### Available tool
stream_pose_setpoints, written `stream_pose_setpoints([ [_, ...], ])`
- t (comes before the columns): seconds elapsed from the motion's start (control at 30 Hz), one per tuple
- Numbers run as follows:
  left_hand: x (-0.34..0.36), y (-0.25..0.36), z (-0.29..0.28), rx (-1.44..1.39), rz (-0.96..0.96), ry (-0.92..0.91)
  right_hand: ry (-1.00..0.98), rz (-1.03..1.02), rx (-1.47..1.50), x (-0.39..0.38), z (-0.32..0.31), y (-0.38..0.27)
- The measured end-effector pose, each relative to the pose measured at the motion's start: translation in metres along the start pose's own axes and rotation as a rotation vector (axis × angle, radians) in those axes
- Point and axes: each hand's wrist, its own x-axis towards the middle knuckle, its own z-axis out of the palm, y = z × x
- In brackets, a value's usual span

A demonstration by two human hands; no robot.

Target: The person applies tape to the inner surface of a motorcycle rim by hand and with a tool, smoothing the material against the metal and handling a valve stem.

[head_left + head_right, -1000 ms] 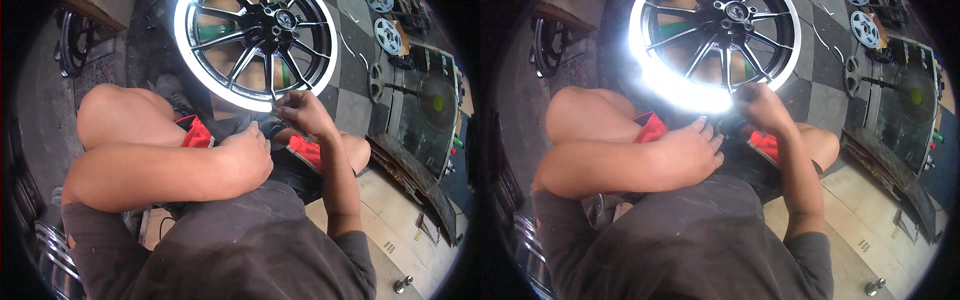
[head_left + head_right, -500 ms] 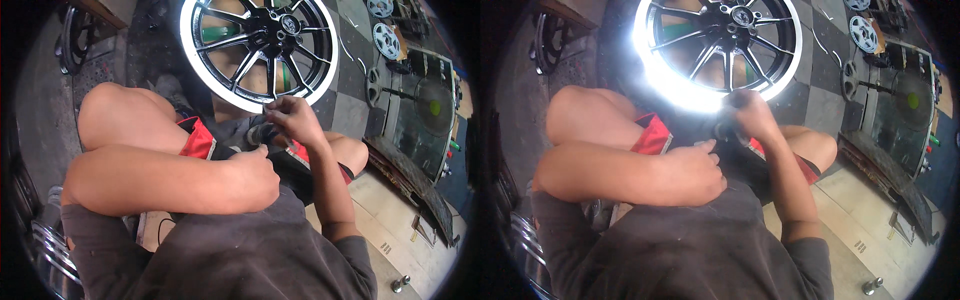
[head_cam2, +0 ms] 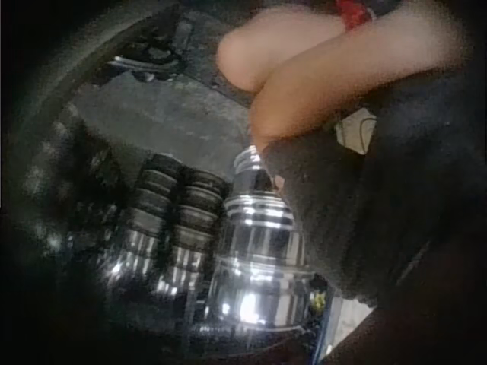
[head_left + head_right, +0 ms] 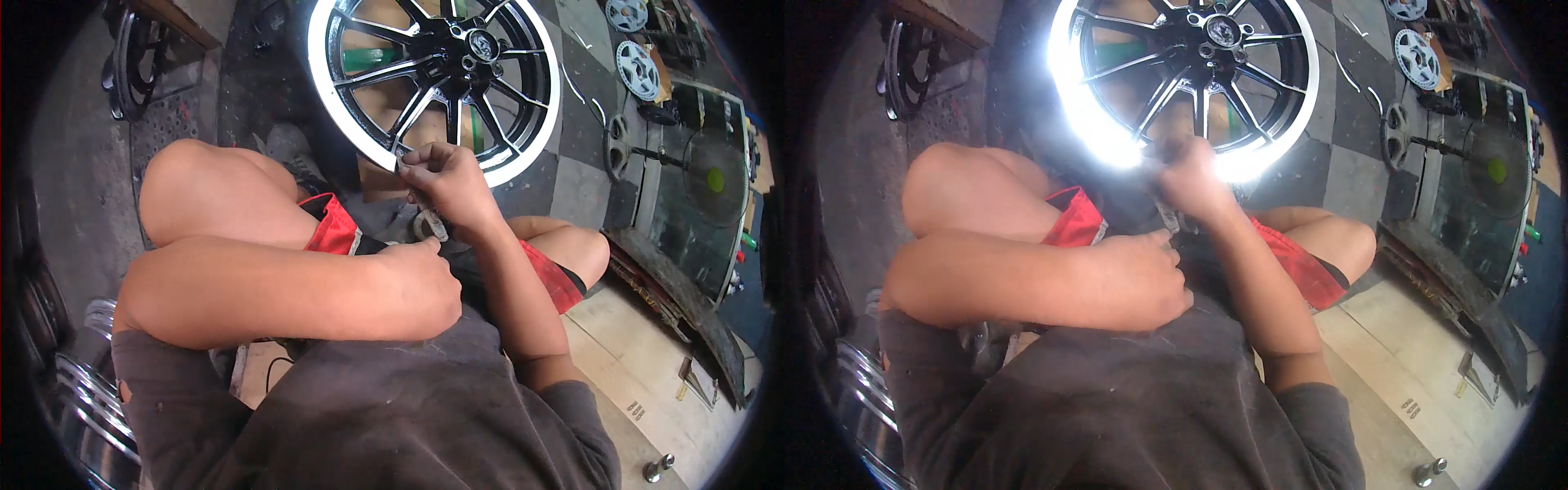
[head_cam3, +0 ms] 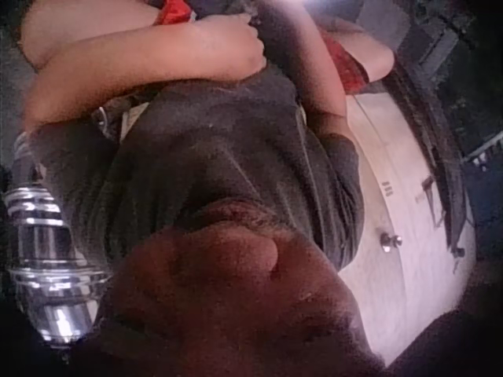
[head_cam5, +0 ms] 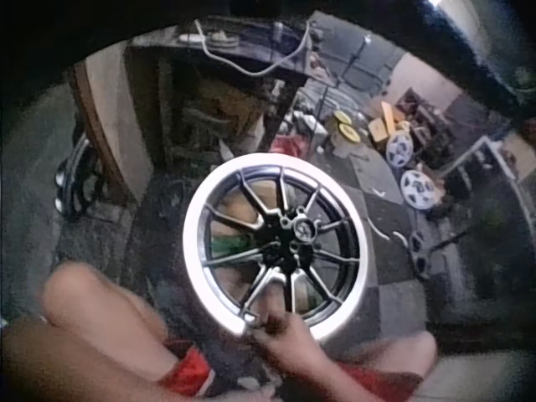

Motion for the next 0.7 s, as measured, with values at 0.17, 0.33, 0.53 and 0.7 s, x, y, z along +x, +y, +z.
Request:
stream_pose_setpoints([
  [0.17, 0.003, 0.000, -0.003, -0.090, -0.042, -0.020, 0.024, -0.108, -0.037, 0.003, 0.001, 0.013],
  [0.33, 0.009, -0.017, 0.007, -0.057, -0.060, -0.011, 0.093, -0.141, -0.128, -0.002, -0.033, -0.001],
  [0.53, 0.022, -0.049, 0.025, 0.219, -0.441, 0.413, 0.435, -0.247, 0.175, -0.005, -0.149, 0.013],
  [0.7, 0.028, -0.080, 0.022, 0.311, -0.565, 0.331, 0.478, -0.227, 0.046, 0.016, -0.177, 0.053],
])
